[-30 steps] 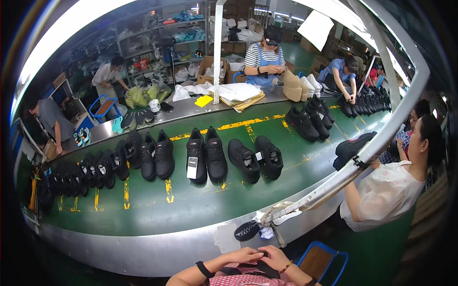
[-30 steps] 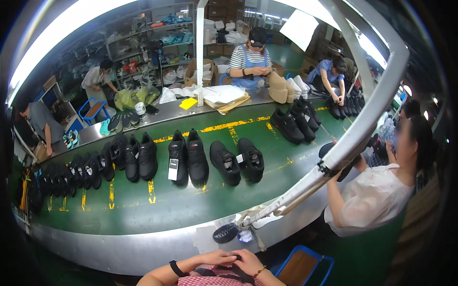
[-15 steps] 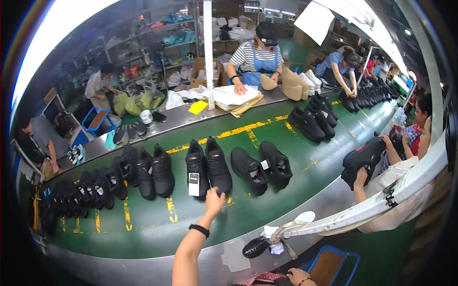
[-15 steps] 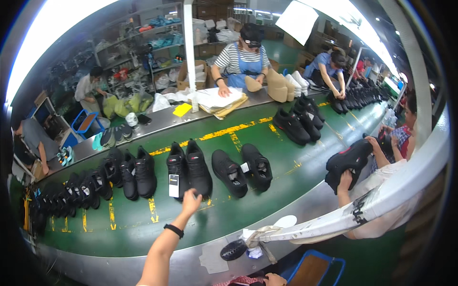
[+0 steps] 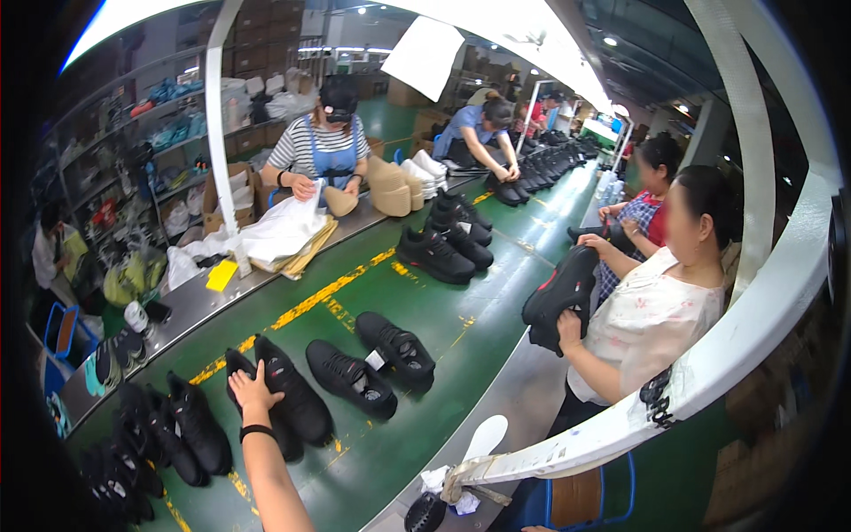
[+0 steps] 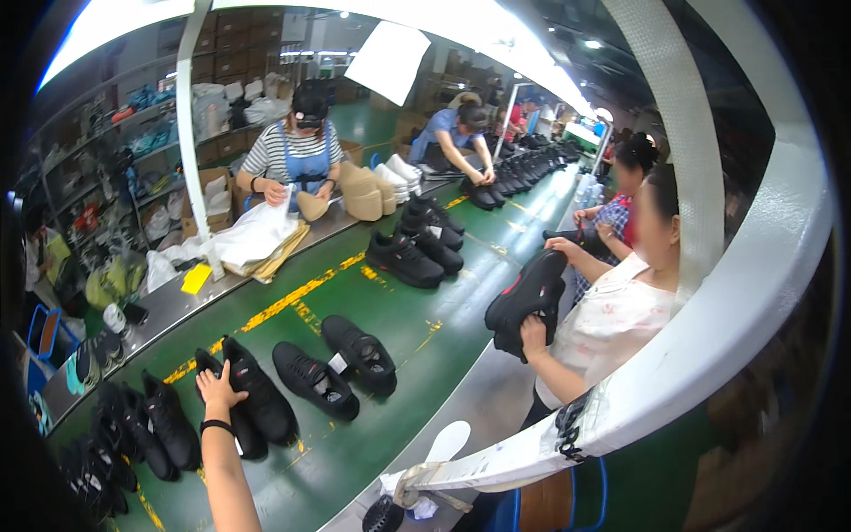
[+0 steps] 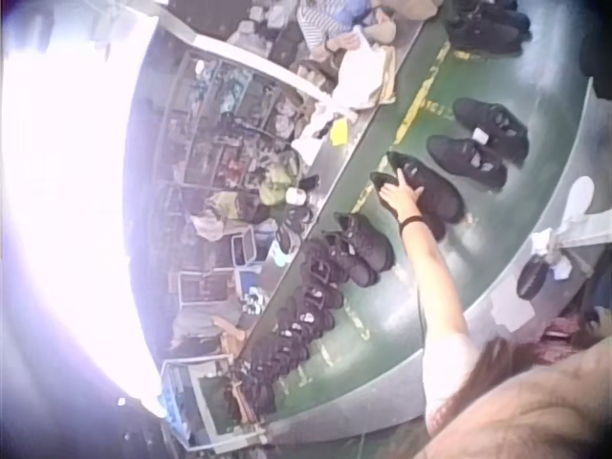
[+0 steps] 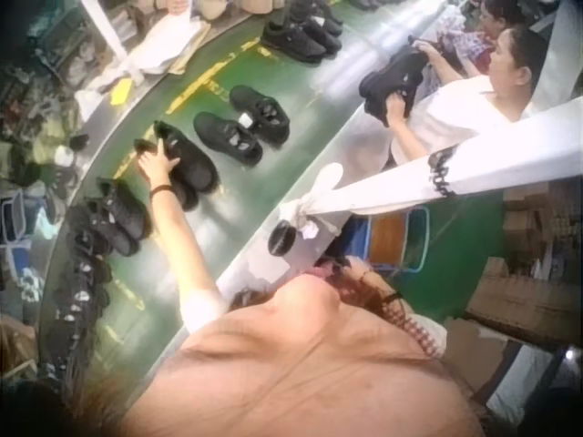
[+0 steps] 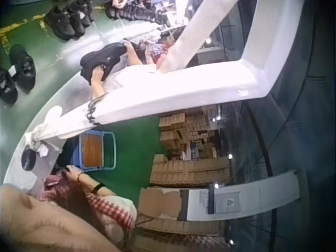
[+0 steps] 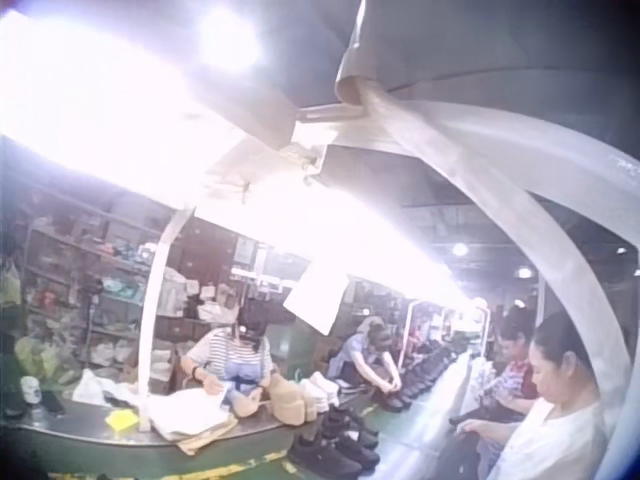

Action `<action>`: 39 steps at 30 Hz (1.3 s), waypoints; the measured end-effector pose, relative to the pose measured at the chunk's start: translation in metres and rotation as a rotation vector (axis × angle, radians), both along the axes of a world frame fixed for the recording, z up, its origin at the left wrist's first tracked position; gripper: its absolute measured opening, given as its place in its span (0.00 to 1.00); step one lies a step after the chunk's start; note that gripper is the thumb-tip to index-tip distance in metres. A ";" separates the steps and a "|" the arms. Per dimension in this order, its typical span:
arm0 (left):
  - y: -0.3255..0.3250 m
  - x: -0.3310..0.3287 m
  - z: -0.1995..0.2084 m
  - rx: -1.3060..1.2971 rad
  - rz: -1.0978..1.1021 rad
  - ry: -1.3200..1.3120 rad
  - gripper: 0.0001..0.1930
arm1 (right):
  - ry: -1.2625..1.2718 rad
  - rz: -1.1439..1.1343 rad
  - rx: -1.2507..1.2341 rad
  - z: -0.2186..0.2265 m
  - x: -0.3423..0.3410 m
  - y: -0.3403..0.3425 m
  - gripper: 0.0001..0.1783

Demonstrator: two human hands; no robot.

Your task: Inspecting and preparing finished shoes on an assembly line.

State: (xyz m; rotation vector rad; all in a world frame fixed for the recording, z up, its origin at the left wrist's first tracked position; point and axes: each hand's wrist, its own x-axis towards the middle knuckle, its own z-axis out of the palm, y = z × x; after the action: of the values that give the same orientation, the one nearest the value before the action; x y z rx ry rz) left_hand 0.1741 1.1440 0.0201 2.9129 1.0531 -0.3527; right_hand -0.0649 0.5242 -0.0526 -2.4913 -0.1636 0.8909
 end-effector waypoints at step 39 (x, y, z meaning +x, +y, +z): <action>-0.169 -0.362 0.031 -0.680 0.882 -1.500 0.13 | 0.167 0.686 0.650 0.058 0.073 0.134 0.16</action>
State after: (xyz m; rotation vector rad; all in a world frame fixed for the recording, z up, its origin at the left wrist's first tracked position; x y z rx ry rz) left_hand -0.1876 0.9750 0.0510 1.1799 1.2226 1.0493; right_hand 0.0081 0.6579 0.0058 -1.7395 -1.1050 1.0739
